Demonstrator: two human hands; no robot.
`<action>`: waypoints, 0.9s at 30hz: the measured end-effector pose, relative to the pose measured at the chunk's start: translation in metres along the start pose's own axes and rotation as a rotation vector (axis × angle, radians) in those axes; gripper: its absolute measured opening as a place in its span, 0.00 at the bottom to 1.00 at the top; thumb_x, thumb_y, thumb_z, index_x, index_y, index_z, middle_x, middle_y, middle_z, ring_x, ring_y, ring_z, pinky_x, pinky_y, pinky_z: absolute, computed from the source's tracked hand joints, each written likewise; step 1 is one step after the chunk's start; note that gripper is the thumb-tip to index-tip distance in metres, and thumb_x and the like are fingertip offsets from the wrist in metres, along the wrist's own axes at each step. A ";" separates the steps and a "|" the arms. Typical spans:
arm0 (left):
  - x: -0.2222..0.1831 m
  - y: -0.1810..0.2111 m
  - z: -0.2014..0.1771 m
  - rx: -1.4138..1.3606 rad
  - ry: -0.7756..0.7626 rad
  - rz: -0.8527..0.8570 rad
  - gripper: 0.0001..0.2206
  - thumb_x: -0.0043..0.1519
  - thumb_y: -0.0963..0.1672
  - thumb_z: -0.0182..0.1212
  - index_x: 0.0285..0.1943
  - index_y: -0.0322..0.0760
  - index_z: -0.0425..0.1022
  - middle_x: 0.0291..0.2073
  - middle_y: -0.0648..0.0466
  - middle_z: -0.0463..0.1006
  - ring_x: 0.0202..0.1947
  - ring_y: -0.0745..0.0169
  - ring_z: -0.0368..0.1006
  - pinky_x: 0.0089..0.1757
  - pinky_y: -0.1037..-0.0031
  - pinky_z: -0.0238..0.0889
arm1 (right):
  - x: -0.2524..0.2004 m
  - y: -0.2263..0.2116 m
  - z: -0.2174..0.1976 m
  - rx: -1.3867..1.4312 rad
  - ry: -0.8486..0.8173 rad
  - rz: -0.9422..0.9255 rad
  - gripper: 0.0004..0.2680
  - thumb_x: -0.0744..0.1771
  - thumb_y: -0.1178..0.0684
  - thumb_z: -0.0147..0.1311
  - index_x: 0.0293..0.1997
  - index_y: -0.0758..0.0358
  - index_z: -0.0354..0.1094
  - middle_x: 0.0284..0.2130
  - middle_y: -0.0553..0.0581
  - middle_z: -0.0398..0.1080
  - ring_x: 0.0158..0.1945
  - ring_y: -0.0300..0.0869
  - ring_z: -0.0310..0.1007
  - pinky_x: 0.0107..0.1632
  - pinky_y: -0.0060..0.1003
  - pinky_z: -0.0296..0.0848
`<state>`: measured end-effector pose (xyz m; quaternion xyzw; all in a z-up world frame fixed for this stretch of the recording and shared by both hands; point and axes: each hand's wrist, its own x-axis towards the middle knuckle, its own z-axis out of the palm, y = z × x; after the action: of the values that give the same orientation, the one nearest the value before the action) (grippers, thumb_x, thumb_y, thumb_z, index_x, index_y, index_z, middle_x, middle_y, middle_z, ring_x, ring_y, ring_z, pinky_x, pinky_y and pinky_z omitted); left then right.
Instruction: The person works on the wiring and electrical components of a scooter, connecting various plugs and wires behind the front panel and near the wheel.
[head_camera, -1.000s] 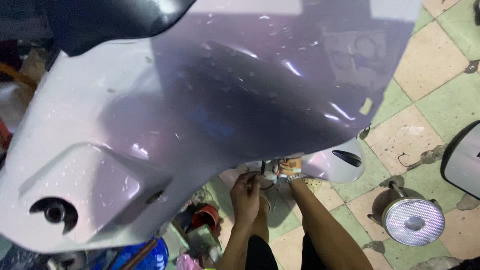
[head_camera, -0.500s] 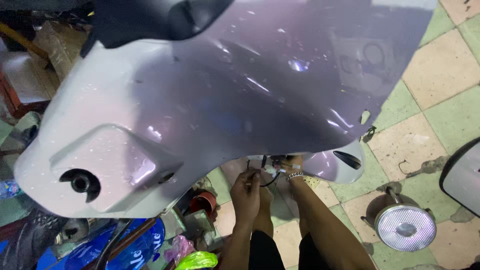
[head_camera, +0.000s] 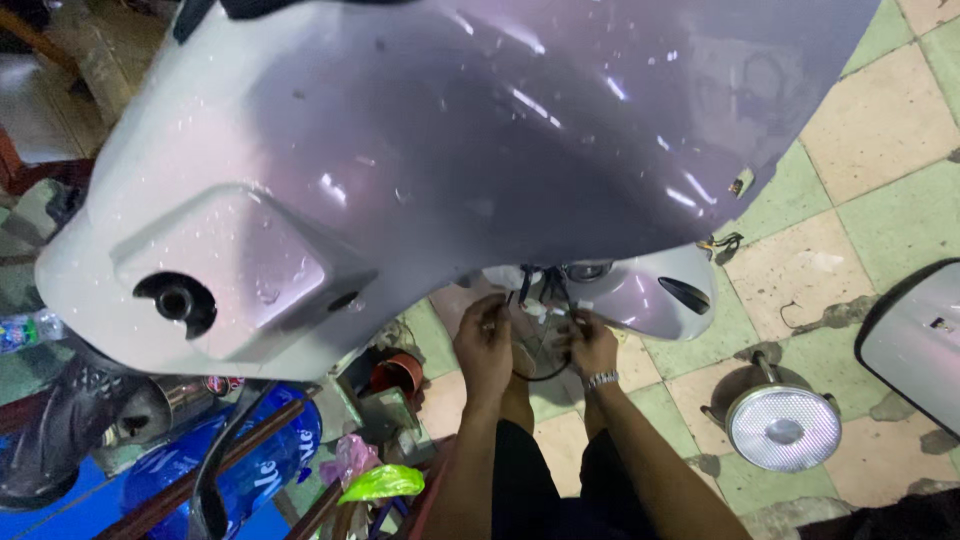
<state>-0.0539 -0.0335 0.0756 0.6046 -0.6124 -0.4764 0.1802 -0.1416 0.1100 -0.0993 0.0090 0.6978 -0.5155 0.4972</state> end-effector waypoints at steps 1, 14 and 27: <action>0.002 -0.007 0.005 -0.047 0.039 0.080 0.12 0.65 0.44 0.60 0.52 0.30 0.77 0.42 0.53 0.80 0.41 0.65 0.77 0.42 0.72 0.72 | -0.022 -0.007 -0.007 -0.005 0.002 0.004 0.15 0.66 0.65 0.45 0.59 0.69 0.66 0.39 0.65 0.79 0.33 0.49 0.83 0.34 0.40 0.82; -0.071 0.010 -0.056 0.146 -0.688 -0.051 0.16 0.65 0.51 0.58 0.44 0.34 0.82 0.23 0.56 0.79 0.23 0.65 0.73 0.30 0.71 0.66 | -0.136 -0.064 -0.031 -0.567 -0.203 -0.197 0.11 0.68 0.49 0.58 0.48 0.66 0.79 0.30 0.62 0.81 0.30 0.42 0.82 0.36 0.34 0.77; -0.055 0.015 -0.201 -0.359 -0.620 -0.514 0.18 0.69 0.49 0.57 0.46 0.24 0.76 0.32 0.39 0.83 0.29 0.51 0.81 0.33 0.64 0.74 | -0.047 -0.089 0.094 0.336 0.070 -0.079 0.10 0.72 0.49 0.52 0.45 0.68 0.69 0.24 0.57 0.68 0.19 0.38 0.62 0.22 0.32 0.59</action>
<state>0.1084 -0.0592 0.2042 0.5248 -0.3748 -0.7634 -0.0345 -0.1007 0.0235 -0.0002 0.0827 0.6184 -0.6434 0.4435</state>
